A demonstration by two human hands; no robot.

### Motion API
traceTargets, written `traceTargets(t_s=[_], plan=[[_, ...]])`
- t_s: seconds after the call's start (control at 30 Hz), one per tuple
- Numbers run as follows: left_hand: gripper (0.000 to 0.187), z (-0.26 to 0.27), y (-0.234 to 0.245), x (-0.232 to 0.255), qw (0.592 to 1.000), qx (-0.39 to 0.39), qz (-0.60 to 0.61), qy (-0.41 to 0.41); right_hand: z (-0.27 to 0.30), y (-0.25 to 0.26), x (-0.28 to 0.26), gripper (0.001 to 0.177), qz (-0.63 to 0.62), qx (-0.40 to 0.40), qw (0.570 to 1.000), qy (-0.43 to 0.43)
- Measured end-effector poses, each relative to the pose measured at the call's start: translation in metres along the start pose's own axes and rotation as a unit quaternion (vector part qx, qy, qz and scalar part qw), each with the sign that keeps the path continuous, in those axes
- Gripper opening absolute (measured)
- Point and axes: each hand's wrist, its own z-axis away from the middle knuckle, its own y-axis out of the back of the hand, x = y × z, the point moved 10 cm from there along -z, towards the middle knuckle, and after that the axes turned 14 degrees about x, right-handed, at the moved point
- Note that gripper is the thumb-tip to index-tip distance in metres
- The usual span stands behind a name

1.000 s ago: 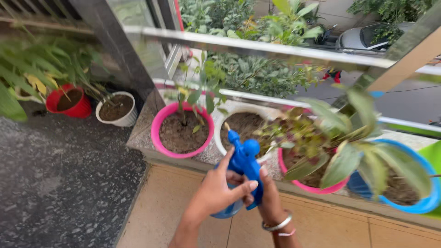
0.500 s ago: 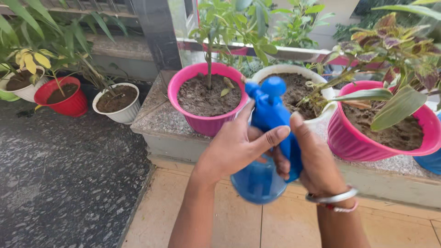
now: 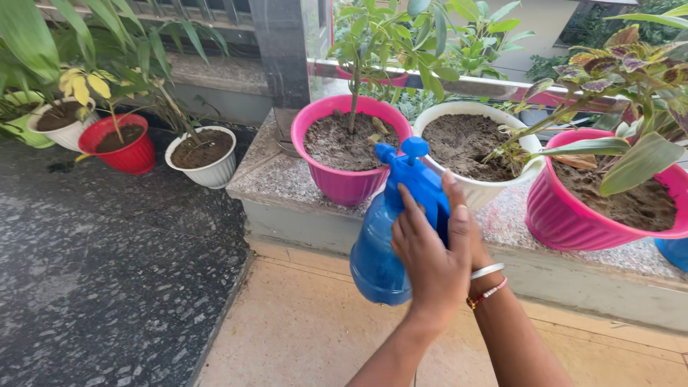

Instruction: The person uses a blue spray bottle to water several potted plants arranged on a balcony ledge. They move along the row, spraying each plant's soil and leaves in sequence.

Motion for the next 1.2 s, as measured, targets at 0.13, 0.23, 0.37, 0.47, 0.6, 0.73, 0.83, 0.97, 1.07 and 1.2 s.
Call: traceTargets(t_s=[0.13,0.23,0.37,0.47,0.6,0.73,0.83,0.97,1.07,1.2], plan=[[0.092,0.019,-0.019,-0.024,0.991,-0.033,0.087,0.1,0.024,-0.025,0.0,0.057,-0.099,-0.287,0.952,-0.026],[0.096,0.013,-0.021,-0.016,0.992,-0.032,0.077,0.097,0.0,0.002,0.0,0.039,0.032,-0.094,0.994,0.052],[0.097,0.012,-0.024,-0.022,0.986,-0.057,0.089,0.127,-0.002,0.007,0.007,0.043,-0.021,-0.11,0.994,-0.004],[0.094,0.012,-0.02,-0.022,0.983,-0.047,0.1,0.144,-0.005,0.015,0.009,0.041,-0.01,-0.094,0.995,0.016],[0.086,0.008,-0.014,-0.025,0.978,-0.01,0.116,0.175,-0.005,0.013,0.017,0.039,0.01,-0.109,0.994,0.029],[0.081,0.004,-0.01,-0.022,0.975,0.012,0.145,0.167,0.006,0.012,0.004,0.031,0.056,-0.075,0.991,0.093],[0.082,0.004,-0.008,-0.023,0.973,0.008,0.151,0.175,0.007,0.011,0.005,0.04,0.029,-0.076,0.993,0.082],[0.081,0.006,-0.01,-0.03,0.967,0.0,0.139,0.215,0.001,0.006,0.017,0.035,0.009,-0.117,0.992,0.045],[0.08,0.008,-0.011,-0.024,0.972,0.012,0.135,0.191,0.002,0.012,0.013,0.035,0.002,-0.08,0.996,0.04],[0.083,0.014,-0.017,-0.018,0.974,0.009,0.14,0.177,-0.005,0.02,0.016,0.035,-0.025,-0.048,0.999,-0.01]])
